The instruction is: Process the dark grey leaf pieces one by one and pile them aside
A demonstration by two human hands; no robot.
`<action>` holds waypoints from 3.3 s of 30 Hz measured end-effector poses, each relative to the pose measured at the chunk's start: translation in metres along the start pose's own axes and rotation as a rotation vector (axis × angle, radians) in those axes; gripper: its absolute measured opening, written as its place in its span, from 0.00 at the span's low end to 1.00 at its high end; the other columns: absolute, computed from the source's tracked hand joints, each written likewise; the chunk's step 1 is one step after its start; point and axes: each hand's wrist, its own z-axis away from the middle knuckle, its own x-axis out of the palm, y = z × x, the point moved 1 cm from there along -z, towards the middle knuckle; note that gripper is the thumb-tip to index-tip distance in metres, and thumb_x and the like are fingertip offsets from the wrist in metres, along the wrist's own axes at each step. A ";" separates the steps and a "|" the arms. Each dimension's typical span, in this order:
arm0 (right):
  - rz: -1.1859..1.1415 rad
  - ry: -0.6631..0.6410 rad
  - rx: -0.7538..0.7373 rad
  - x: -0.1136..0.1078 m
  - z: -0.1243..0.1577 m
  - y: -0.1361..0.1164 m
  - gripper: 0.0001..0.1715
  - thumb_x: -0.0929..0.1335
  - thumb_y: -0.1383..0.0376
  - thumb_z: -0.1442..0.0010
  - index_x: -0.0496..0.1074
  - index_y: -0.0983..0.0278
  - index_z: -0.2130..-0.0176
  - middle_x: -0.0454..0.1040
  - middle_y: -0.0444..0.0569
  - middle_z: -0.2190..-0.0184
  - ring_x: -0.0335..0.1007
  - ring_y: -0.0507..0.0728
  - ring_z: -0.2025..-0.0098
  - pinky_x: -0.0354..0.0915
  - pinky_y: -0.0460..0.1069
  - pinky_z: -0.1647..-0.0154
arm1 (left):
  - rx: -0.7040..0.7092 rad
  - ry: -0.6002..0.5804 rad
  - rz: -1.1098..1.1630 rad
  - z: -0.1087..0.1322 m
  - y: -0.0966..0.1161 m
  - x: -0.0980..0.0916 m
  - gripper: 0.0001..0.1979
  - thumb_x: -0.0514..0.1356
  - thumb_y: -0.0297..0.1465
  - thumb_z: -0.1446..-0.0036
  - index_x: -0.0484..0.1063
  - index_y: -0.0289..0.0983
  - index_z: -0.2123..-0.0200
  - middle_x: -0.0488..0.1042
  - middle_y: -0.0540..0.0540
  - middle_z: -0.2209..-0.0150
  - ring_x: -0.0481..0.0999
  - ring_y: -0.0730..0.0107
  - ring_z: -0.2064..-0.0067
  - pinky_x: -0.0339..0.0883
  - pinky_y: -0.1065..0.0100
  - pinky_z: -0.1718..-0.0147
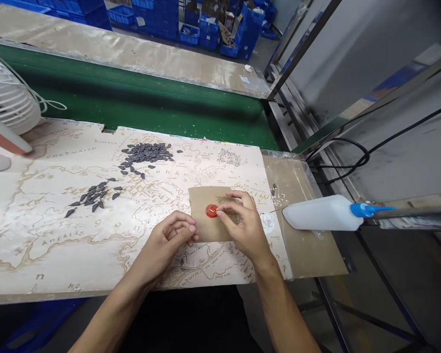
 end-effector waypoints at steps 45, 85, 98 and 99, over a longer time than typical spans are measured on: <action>-0.659 0.068 0.205 0.018 0.052 -0.021 0.04 0.79 0.66 0.28 0.88 0.56 0.57 0.81 0.52 0.46 0.84 0.59 0.45 0.85 0.51 0.48 | 0.014 -0.103 0.191 -0.005 -0.009 0.031 0.04 0.76 0.32 0.30 0.88 0.38 0.56 0.89 0.48 0.67 0.88 0.72 0.63 0.81 0.75 0.57; -0.627 0.068 0.189 0.017 0.064 -0.032 0.03 0.79 0.65 0.28 0.88 0.56 0.57 0.81 0.50 0.51 0.85 0.59 0.49 0.87 0.52 0.52 | 0.035 -0.040 0.074 0.007 -0.010 0.035 0.10 0.80 0.37 0.35 0.86 0.38 0.60 0.87 0.46 0.70 0.88 0.65 0.66 0.84 0.68 0.61; 0.444 0.402 0.140 -0.044 0.069 0.061 0.09 0.72 0.63 0.28 0.86 0.59 0.53 0.84 0.56 0.51 0.79 0.70 0.44 0.74 0.70 0.38 | -0.015 0.061 0.222 0.000 -0.011 0.034 0.07 0.79 0.34 0.34 0.90 0.39 0.55 0.88 0.45 0.63 0.84 0.72 0.66 0.82 0.72 0.61; 0.409 0.449 0.136 -0.044 0.070 0.057 0.09 0.73 0.64 0.28 0.86 0.59 0.54 0.84 0.55 0.53 0.80 0.68 0.47 0.75 0.68 0.41 | -0.017 0.062 0.232 0.000 -0.011 0.034 0.07 0.79 0.34 0.34 0.90 0.39 0.56 0.89 0.45 0.63 0.84 0.72 0.66 0.82 0.72 0.61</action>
